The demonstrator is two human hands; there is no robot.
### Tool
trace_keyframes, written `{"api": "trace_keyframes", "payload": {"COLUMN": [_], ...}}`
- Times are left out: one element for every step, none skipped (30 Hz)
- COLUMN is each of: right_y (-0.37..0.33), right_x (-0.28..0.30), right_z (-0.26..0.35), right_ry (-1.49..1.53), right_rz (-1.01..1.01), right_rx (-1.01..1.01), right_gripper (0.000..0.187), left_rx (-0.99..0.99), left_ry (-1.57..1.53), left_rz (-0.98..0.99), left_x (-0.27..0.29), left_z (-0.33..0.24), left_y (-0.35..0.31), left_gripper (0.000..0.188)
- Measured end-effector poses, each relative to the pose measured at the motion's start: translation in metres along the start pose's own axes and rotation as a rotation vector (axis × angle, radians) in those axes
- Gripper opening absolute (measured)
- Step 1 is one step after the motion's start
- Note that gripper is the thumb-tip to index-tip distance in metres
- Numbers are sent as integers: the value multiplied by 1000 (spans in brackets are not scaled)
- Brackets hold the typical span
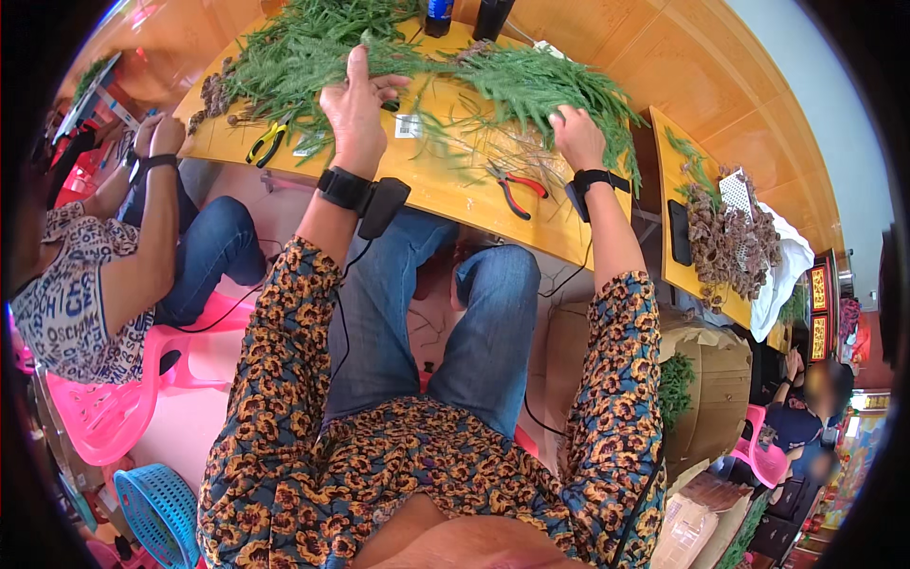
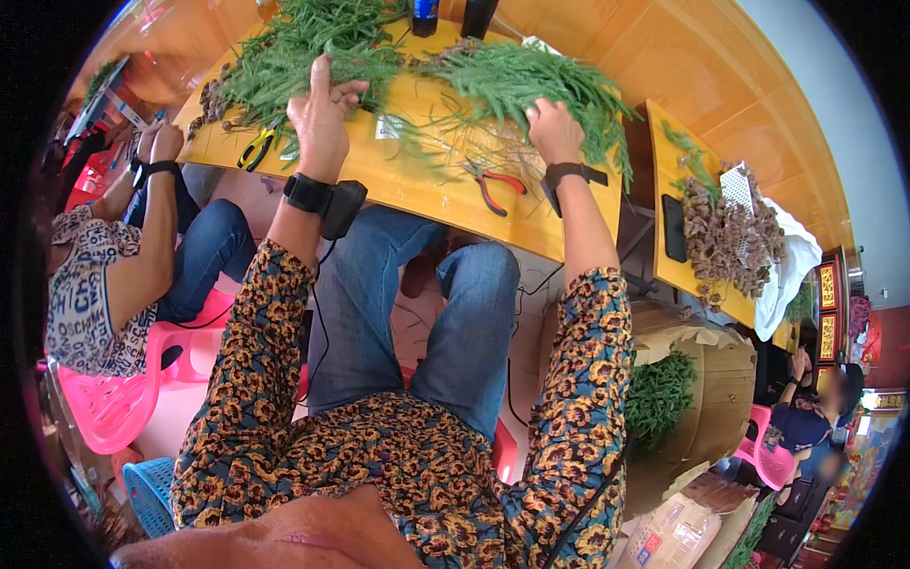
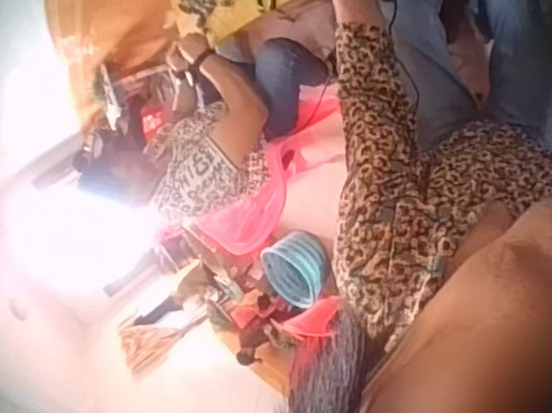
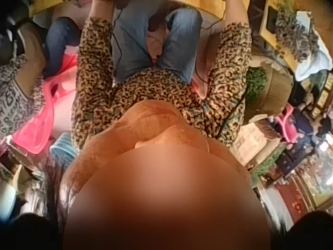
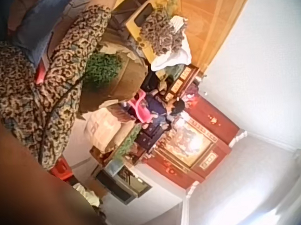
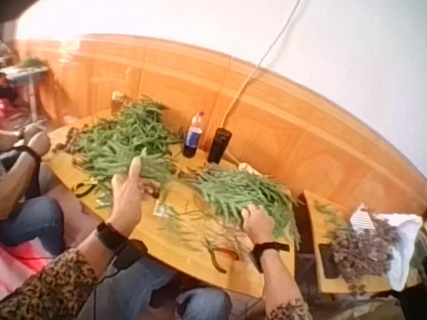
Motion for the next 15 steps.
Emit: {"api": "trace_keyframes", "payload": {"right_y": [-5, -13, -20, -30, -40, -52, -59, -65, -72, -79, -84, -84, -83, -81, -77], "right_x": [1, 1, 3, 7, 12, 20, 30, 39, 44, 47, 48, 56, 65, 72, 79], "right_z": [15, 30, 45, 59, 75, 90, 106, 119, 128, 139, 150, 163, 171, 170, 166], "right_ry": [-66, -133, -201, -199, -127, -58, 11, 8, 352, 697, 1040, 1037, 1304, 1569, 1561], "right_rz": [-26, -52, -80, -79, -97, -114, -132, -131, 24, 179, 329, 316, 287, 245, 215], "right_rx": [23, 46, 67, 77, 159, 236, 312, 314, 241, 162, 75, 65, 41, 20, 3], "right_gripper": [38, 40, 44, 44, 48, 52, 57, 57, 57, 57, 57, 57, 53, 51, 51], "left_rx": [-9, -27, -45, -62, -67, -35, -5, 26, 32, 38, 45, 52, 69, 75, 79], "left_ry": [7, -68, -143, -222, -221, -249, -278, -307, -314, -326, -338, -350, -360, -322, -284], "left_rz": [-9, 0, 10, 21, 15, 23, 34, 45, 53, 80, 112, 146, 168, 228, 290], "left_x": [4, 4, 4, 4, 5, 3, -2, -6, -11, -17, -26, -35, -47, -60, -73], "left_z": [-6, -9, -11, -13, -14, -11, -10, -9, -6, -3, 0, 3, 6, 7, 8], "left_y": [-2, -5, -8, -13, -17, -23, -25, -27, -29, -32, -32, -31, -31, -29, -27], "left_gripper": [49, 48, 48, 47, 47, 47, 47, 47, 47, 47, 48, 48, 48, 49, 50]}}
Point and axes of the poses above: each hand's wrist, its own y-axis towards the middle knuckle, its own x-axis out of the back of the hand, z = x × y, the point moved 4 cm from there along y, towards the middle knuckle, and after that the axes turned 9 degrees about z, right-handed, at the moved point
